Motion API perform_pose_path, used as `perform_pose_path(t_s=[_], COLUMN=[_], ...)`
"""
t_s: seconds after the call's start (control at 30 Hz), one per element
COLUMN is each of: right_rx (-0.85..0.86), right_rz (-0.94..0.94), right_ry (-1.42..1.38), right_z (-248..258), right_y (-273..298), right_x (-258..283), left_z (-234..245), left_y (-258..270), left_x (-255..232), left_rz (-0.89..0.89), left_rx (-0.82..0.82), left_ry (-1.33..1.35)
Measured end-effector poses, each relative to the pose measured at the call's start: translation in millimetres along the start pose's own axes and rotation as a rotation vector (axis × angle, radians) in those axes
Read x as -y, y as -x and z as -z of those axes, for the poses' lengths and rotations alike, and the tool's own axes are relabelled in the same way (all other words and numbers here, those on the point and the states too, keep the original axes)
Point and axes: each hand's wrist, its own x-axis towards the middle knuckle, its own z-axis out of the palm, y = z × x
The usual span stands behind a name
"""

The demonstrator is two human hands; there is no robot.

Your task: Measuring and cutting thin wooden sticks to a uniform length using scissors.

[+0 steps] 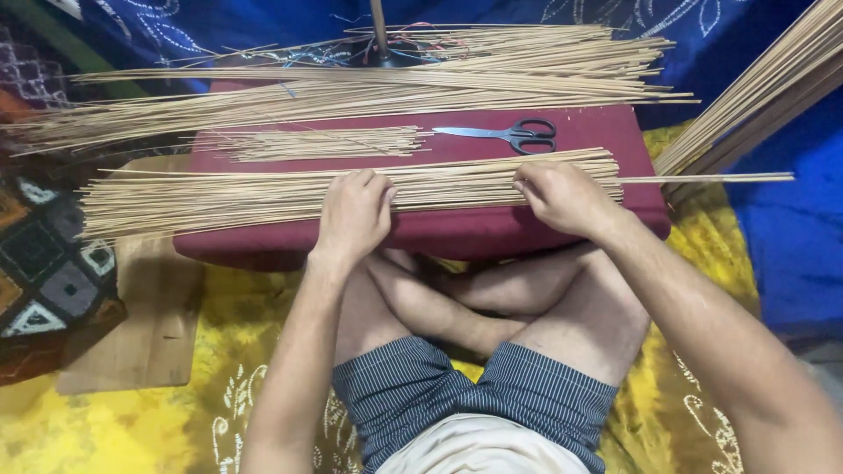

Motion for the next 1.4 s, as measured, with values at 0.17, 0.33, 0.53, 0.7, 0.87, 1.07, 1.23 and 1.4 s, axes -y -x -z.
perform_pose_path(t_s=[0.17,0.33,0.53,0.7,0.87,1.07,1.23,1.4], right_rx=[-0.031,-0.048,-0.051,-0.089,-0.173,-0.216,-0.224,-0.258], right_rz=[0.038,0.076,0.036,-0.018,0.066,0.131,0.124,0.062], right_ry=[0.052,0.059,0.039,0.091,0.116,0.132,0.070,0.072], right_z=[-9.1,-19.1,-10.4,-6.6,-16.7,-24.4,-15.6,-1.7], right_y=[-4.5,-10.2,1.5,13.7,8.5,2.8,18.9,39.5], right_x=[26.3,39.1,3.8,-25.9,-2.3,18.4,-21.0,-64.9], left_z=[2.8,-23.8,-8.6,-2.1,-3.7,-19.2,-15.6,-8.6], left_y=[-17.4,-27.1,-16.9,-4.3,-18.8,-32.7,-26.3,-23.1], left_x=[-48.7,-65.0,-34.8,-7.3,-39.0,-69.2,-51.3,-36.3], left_rz=[-0.055,-0.094,-0.024,0.032,-0.025,-0.068,0.016,0.062], left_rx=[0.034,-0.013,0.000,-0.004,-0.011,-0.020,0.012,0.027], left_ry=[0.052,0.036,-0.015,-0.042,0.017,0.036,0.027,0.065])
